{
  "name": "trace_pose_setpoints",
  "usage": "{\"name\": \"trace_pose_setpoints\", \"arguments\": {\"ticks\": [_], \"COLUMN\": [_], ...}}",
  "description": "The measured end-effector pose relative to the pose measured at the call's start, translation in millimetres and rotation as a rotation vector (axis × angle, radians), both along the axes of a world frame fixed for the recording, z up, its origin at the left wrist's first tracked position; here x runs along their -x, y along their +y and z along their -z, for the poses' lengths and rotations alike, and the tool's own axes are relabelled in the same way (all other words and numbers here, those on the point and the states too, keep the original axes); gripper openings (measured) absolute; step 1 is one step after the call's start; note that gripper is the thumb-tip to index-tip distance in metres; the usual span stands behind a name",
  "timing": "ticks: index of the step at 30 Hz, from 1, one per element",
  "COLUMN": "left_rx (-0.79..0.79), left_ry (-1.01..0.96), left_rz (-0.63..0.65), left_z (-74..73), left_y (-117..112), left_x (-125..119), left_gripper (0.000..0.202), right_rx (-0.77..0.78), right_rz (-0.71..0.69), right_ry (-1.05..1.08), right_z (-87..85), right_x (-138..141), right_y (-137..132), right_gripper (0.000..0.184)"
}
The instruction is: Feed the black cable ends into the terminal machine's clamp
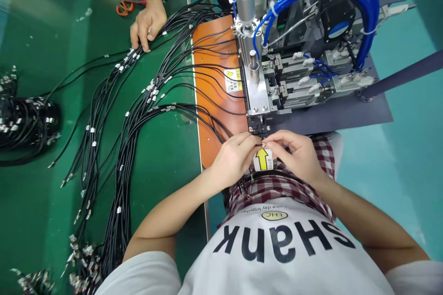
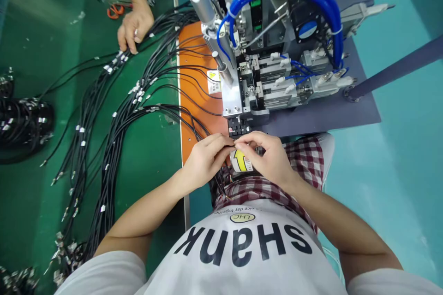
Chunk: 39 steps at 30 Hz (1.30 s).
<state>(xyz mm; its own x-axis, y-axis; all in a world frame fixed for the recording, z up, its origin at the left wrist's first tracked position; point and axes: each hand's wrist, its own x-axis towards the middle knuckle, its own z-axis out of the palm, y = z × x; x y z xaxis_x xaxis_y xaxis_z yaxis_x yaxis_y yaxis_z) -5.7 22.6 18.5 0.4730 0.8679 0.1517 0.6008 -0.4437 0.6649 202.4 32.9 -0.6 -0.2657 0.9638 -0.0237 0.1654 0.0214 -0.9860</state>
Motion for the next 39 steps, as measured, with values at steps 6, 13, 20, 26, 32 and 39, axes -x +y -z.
{"name": "trace_pose_setpoints", "arguments": {"ticks": [6,13,20,26,32,39], "left_rx": [0.137,0.176,0.324,0.315,0.390,0.558], "left_ry": [-0.215,-0.274,-0.334,-0.360,-0.465,-0.693], "left_rz": [-0.107,-0.207,-0.220,-0.284,-0.306,-0.331], "left_z": [2.6,4.7,8.6,4.9,5.9,15.1], "left_y": [-2.1,-8.9,-11.3,-9.7,-11.8,-16.0], "left_x": [-0.3,-10.7,-15.9,-14.7,-17.7,-17.9], "left_gripper": [0.016,0.011,0.017,0.013,0.014,0.020], "right_rx": [-0.022,-0.275,-0.536,0.102,0.325,0.251], "right_rz": [-0.048,0.013,0.016,0.040,-0.060,-0.054], "right_ry": [0.029,-0.216,-0.463,0.011,0.229,0.155], "right_z": [-2.5,-1.1,16.9,2.2,2.7,10.7], "right_x": [-11.5,1.1,-20.4,-21.5,-9.0,-2.0], "right_y": [8.0,4.1,0.7,8.4,14.1,7.4], "right_gripper": [0.016,0.009,0.007,0.018,0.021,0.022]}}
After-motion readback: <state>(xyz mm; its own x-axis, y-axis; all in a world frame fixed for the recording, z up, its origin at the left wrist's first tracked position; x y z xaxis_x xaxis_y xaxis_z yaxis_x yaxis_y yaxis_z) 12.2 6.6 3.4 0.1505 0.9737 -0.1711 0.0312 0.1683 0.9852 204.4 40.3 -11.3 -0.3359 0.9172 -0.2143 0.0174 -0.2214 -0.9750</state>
